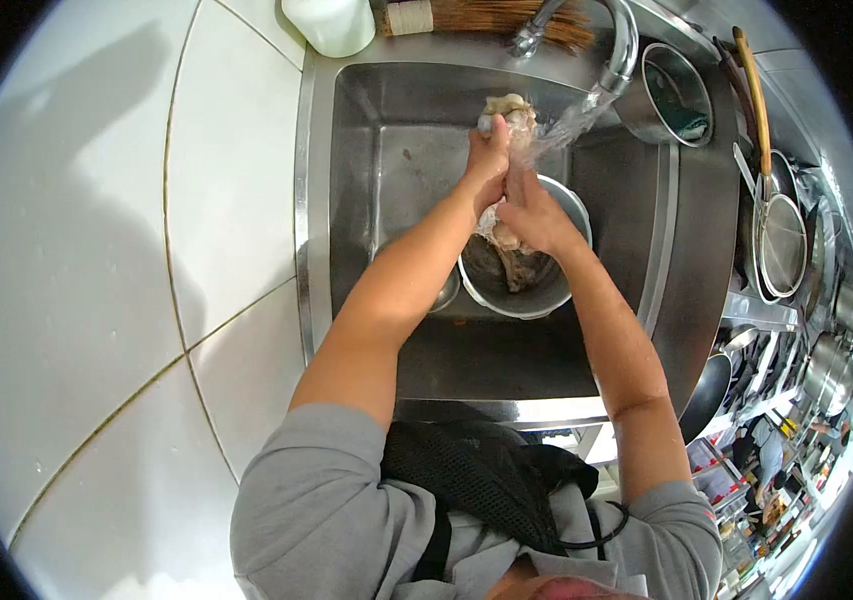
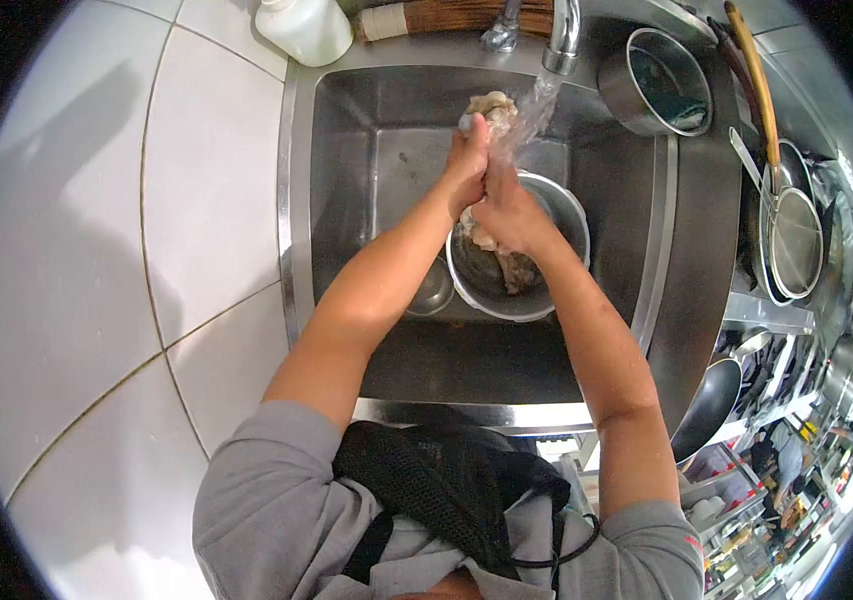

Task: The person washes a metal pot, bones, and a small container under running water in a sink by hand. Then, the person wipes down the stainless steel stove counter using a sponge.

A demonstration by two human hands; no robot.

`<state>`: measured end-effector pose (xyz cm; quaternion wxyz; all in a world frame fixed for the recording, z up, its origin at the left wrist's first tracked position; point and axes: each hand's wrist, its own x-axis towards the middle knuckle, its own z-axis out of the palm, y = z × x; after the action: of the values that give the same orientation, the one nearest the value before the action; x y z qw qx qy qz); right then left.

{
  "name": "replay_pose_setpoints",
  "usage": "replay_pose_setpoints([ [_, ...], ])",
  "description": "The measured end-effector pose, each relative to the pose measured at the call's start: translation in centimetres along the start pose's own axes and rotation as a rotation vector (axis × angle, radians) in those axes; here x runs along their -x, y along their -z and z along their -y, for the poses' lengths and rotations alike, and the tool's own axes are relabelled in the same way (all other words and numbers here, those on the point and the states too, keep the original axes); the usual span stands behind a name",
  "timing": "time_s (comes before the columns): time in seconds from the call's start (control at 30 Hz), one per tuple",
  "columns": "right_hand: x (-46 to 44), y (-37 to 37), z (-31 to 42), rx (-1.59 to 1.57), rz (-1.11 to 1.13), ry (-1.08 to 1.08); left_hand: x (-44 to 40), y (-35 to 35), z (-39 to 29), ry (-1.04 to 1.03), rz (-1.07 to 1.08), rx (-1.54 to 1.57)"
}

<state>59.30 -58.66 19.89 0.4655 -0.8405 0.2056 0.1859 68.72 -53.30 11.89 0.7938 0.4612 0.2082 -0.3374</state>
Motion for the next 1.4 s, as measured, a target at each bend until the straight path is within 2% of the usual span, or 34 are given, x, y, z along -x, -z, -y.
replay_pose_setpoints([
  [0.03,-0.1,0.1,-0.1,0.001,-0.001,0.001,0.7,-0.8,-1.3,0.129,-0.077,0.021],
  [0.07,-0.2,0.0,-0.3,0.037,0.018,0.009,-0.7,-0.2,-0.8,0.129,-0.075,0.02],
  [0.13,-0.7,0.1,-1.2,0.075,0.036,0.019,-4.8,1.3,0.6,0.276,0.271,0.348],
  [0.2,-1.2,0.1,-2.0,0.019,-0.003,0.09,-2.7,1.1,-0.1,0.221,0.312,0.386],
  [0.23,-1.6,0.2,-2.1,0.015,-0.004,0.089,-1.3,1.1,-0.5,0.078,0.417,0.417],
  [0.27,-1.5,0.2,-1.6,-0.194,0.039,0.043,-0.6,1.3,-0.4,-0.06,0.52,0.447],
  [0.3,-1.3,0.5,-1.2,-0.399,0.08,-0.002,-0.6,1.3,-0.4,-0.065,0.476,0.458],
  [0.33,-1.0,1.0,-1.0,-0.399,0.077,-0.004,-0.5,1.3,-0.7,-0.063,0.477,0.458],
  [0.4,-0.2,1.7,-0.8,-0.916,0.353,-0.127,-0.6,1.6,-1.1,-0.008,0.478,0.546],
  [0.43,0.3,1.5,-0.7,-0.911,0.355,-0.125,-0.7,1.7,-1.4,0.016,0.479,0.591],
  [0.47,1.1,0.9,-0.6,-1.045,0.326,-0.141,-0.9,1.8,-1.4,0.016,0.476,0.594],
  [0.5,1.4,0.6,-0.6,-1.179,0.294,-0.154,-1.3,1.8,-1.7,0.076,0.477,0.604],
  [0.53,1.4,0.4,-1.2,-1.179,0.294,-0.155,-1.7,1.8,-2.0,0.136,0.479,0.612],
  [0.6,1.4,0.3,-3.2,-1.527,0.497,-0.117,-2.5,2.0,-1.9,0.175,0.446,0.538],
  [0.67,1.7,-0.2,-4.3,-1.546,0.478,-0.122,-3.8,2.3,-1.4,0.215,0.416,0.462],
  [0.73,1.8,-0.8,-5.4,-1.707,0.537,-0.103,-6.0,2.5,-0.2,0.158,0.429,0.302],
  [0.8,2.0,-1.1,-5.8,-1.742,0.546,-0.089,-5.7,2.1,-0.6,0.161,0.48,0.287],
  [0.87,2.5,-1.2,-6.1,-1.781,0.547,-0.075,-4.0,1.8,-1.7,0.065,0.478,0.307],
  [0.93,3.1,-0.9,-6.1,-1.891,0.64,-0.031,-2.7,1.9,-3.4,0.146,0.567,0.354],
  [0.97,3.3,-0.7,-5.9,-1.893,0.637,-0.029,-2.7,2.1,-3.5,0.222,0.649,0.4],
  [1.1,4.1,-0.3,-5.7,-1.905,0.694,0.004,-3.0,2.0,-3.2,0.218,0.658,0.421],
  [1.2,4.9,0.5,-5.8,-1.868,0.671,-0.016,-3.9,2.2,-2.7,0.282,0.57,0.256],
  [1.27,5.2,1.2,-5.8,-1.858,0.634,-0.051,-4.7,1.6,-1.7,0.204,0.612,-0.088],
  [1.3,5.0,1.6,-5.9,-1.644,0.541,-0.134,-5.2,1.0,-1.3,0.114,0.561,-0.2],
  [1.33,5.0,2.0,-5.9,-1.43,0.443,-0.209,-5.3,0.8,-0.5,0.118,0.564,-0.206],
  [1.37,5.3,2.2,-4.8,-1.276,0.398,-0.229,-5.3,0.4,0.2,0.063,0.411,-0.237],
  [1.4,5.3,2.2,-4.3,-1.275,0.392,-0.225,-5.4,0.1,0.6,0.006,0.256,-0.265],
])
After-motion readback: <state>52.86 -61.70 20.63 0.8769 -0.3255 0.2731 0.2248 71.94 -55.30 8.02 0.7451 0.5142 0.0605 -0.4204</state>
